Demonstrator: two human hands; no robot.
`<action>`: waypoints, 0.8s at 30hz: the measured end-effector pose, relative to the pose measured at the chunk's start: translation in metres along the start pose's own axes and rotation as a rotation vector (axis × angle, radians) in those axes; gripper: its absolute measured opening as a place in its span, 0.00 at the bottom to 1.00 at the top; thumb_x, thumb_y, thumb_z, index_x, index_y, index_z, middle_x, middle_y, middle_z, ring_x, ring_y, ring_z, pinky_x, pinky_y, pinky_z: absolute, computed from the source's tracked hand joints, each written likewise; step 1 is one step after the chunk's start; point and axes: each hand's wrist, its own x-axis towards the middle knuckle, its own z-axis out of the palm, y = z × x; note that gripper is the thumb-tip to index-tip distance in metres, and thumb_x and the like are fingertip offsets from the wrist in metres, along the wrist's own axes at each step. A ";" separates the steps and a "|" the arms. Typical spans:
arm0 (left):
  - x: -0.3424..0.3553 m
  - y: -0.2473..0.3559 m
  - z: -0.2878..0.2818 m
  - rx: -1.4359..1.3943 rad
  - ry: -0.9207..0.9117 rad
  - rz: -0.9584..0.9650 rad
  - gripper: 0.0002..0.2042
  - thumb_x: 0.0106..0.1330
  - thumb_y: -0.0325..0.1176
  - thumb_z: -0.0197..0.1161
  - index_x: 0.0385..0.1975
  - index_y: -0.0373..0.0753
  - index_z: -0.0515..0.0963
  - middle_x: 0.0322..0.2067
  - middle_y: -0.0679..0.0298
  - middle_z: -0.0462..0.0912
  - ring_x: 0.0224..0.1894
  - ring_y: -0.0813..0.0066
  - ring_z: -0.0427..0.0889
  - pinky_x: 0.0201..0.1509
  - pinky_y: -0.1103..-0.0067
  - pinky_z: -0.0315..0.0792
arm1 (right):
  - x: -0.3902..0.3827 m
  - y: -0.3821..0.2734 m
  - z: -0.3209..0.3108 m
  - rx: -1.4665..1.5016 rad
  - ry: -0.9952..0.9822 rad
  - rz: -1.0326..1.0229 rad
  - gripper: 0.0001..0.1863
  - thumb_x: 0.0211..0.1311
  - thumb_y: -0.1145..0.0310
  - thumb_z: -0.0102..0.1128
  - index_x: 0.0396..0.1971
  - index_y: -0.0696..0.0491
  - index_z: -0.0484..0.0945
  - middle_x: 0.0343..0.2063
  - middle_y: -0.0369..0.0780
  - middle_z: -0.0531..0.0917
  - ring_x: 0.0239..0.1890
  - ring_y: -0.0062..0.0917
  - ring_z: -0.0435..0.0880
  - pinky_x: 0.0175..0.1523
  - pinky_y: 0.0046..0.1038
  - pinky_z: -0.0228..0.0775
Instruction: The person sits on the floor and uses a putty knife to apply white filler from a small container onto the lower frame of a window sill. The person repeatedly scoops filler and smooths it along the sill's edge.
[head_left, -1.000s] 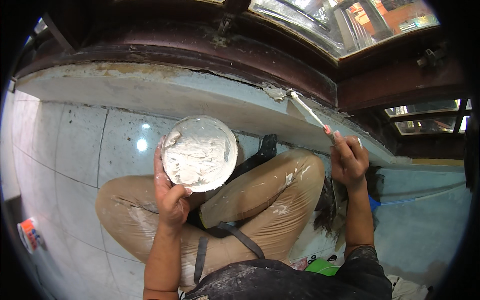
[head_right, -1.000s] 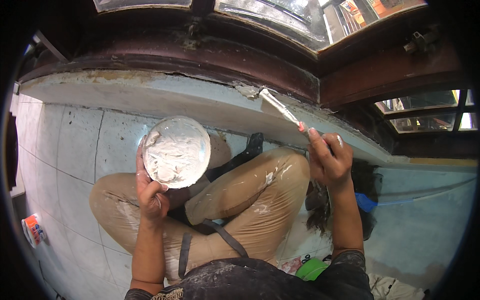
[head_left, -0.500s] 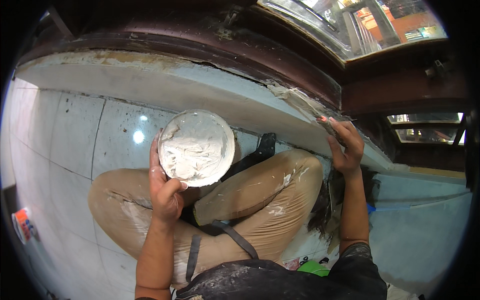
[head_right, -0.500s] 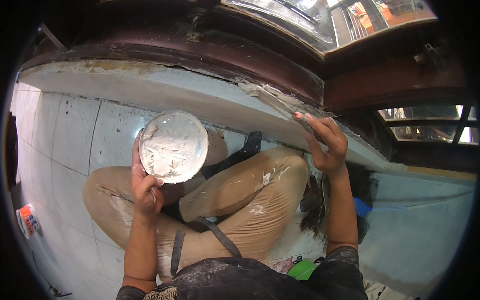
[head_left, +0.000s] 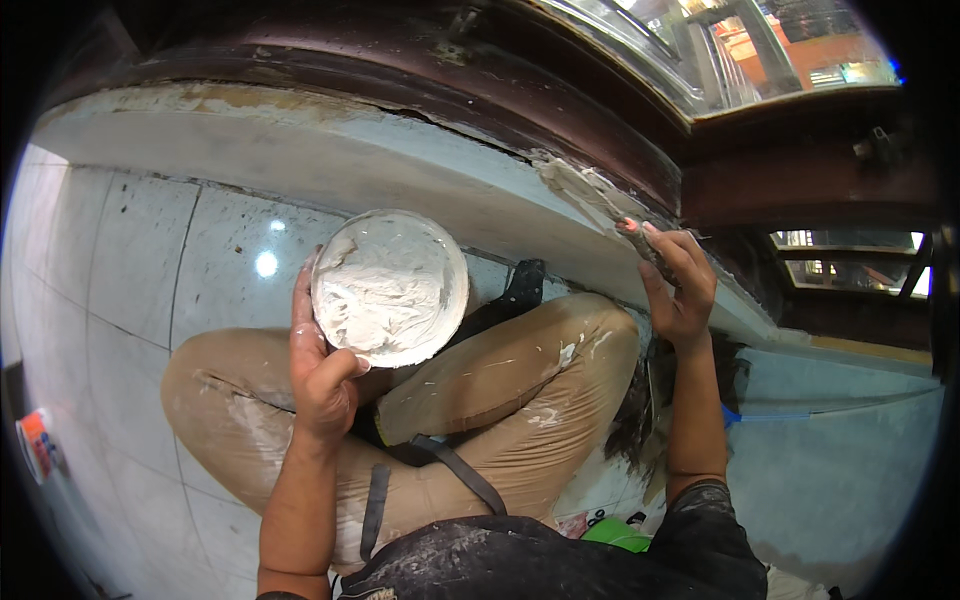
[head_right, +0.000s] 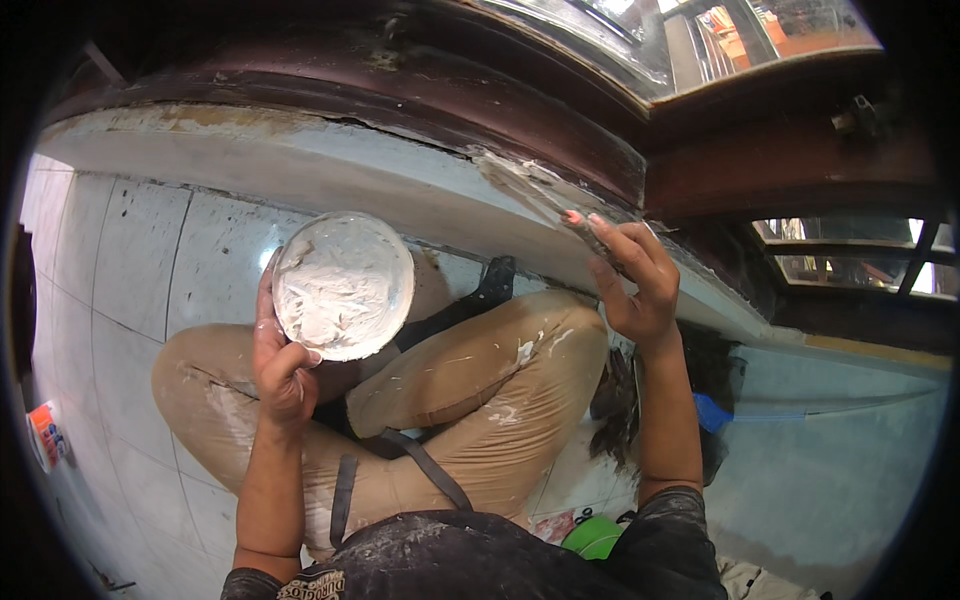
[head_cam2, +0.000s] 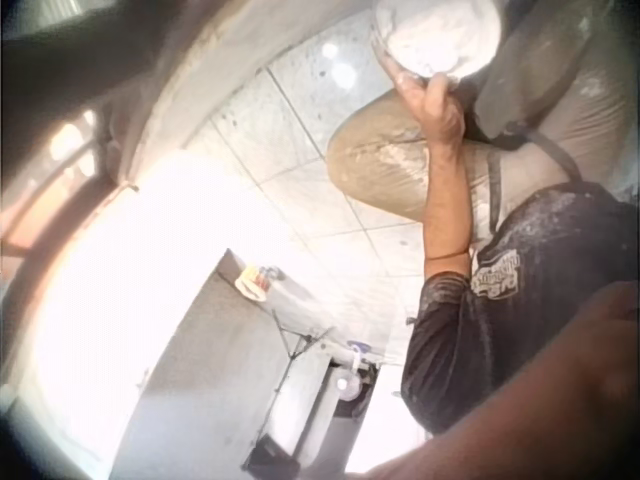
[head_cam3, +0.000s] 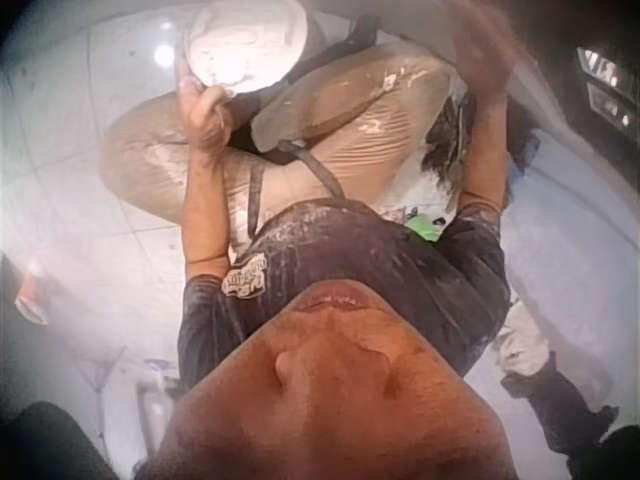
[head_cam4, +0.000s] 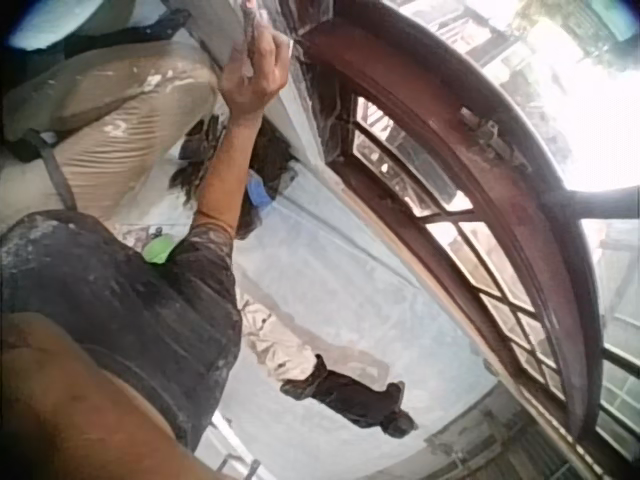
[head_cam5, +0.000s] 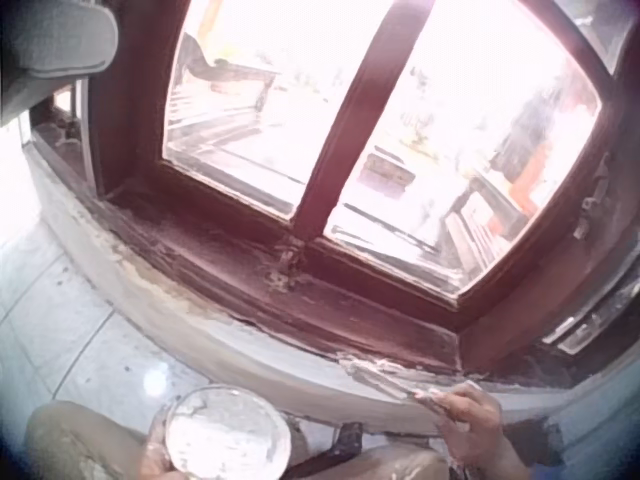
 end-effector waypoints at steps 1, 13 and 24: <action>0.000 0.001 0.000 -0.001 -0.006 0.000 0.56 0.48 0.21 0.53 0.89 0.29 0.47 0.79 0.46 0.69 0.78 0.59 0.76 0.71 0.79 0.77 | -0.005 0.004 -0.001 -0.004 0.006 0.007 0.24 0.64 0.83 0.74 0.61 0.61 0.88 0.40 0.46 0.87 0.37 0.31 0.84 0.42 0.30 0.76; -0.001 0.001 0.004 -0.032 -0.005 -0.006 0.57 0.48 0.19 0.53 0.89 0.31 0.46 0.79 0.46 0.69 0.77 0.59 0.76 0.72 0.77 0.77 | -0.008 0.002 -0.012 0.018 0.006 0.031 0.23 0.64 0.82 0.73 0.60 0.61 0.88 0.41 0.46 0.88 0.38 0.32 0.85 0.43 0.31 0.76; -0.004 0.001 -0.004 -0.003 -0.008 -0.006 0.56 0.50 0.19 0.53 0.90 0.30 0.46 0.78 0.47 0.70 0.75 0.60 0.78 0.64 0.81 0.80 | -0.012 -0.054 -0.061 -0.098 0.075 0.153 0.23 0.71 0.80 0.70 0.65 0.65 0.85 0.49 0.51 0.92 0.44 0.31 0.92 0.54 0.32 0.83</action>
